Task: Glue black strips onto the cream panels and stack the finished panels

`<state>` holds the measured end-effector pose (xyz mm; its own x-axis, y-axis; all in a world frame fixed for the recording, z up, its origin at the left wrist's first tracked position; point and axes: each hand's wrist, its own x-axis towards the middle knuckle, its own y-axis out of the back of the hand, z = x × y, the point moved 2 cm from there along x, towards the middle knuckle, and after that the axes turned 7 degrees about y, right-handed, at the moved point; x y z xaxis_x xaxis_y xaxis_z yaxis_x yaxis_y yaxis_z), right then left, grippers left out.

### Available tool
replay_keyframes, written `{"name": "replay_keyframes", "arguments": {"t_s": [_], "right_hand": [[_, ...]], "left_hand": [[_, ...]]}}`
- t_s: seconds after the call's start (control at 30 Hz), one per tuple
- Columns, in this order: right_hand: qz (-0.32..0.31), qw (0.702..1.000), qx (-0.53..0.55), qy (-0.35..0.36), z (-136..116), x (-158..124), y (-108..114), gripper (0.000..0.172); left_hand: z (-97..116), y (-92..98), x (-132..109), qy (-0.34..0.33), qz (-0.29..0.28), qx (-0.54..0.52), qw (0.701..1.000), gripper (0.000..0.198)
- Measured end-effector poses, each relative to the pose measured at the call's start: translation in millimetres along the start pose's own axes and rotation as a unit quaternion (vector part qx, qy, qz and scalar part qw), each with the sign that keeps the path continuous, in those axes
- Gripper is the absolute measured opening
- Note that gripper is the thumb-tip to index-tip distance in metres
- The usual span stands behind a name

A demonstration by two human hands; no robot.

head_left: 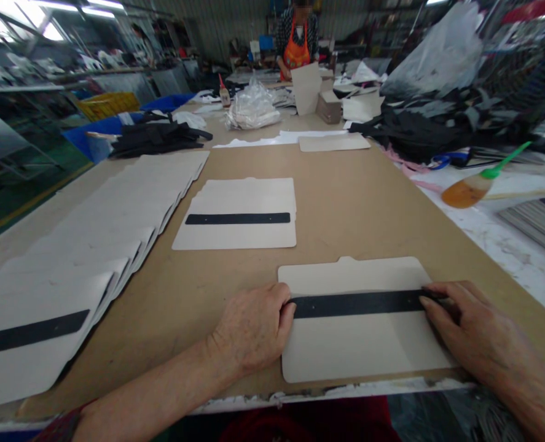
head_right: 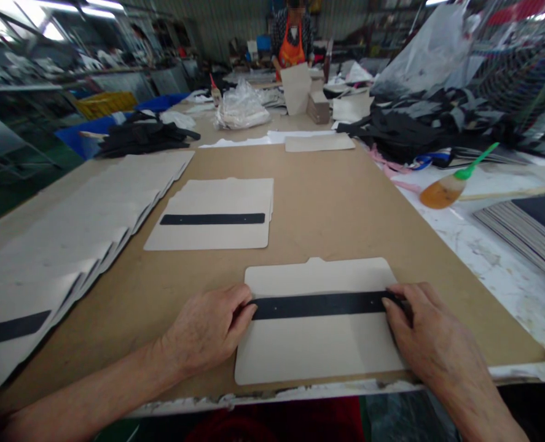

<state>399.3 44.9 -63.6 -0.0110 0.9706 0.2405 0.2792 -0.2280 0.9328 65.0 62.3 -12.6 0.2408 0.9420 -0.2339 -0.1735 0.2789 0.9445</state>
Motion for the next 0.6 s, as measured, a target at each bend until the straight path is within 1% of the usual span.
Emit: {"name": "replay_keyframes", "arguments": {"t_s": [0.4,0.6], "right_hand": [[-0.002,1.000,0.007,-0.010,-2.7,-0.4,1.7,0.031],[0.004,1.000,0.008,0.004,-3.8,0.6,1.8,0.027]], "left_hand": [[4.1,1.9,3.6,0.013,-0.013,0.041,0.999,0.019],[4.9,1.3,5.4,0.018,-0.019,0.056,0.998,0.019]]}}
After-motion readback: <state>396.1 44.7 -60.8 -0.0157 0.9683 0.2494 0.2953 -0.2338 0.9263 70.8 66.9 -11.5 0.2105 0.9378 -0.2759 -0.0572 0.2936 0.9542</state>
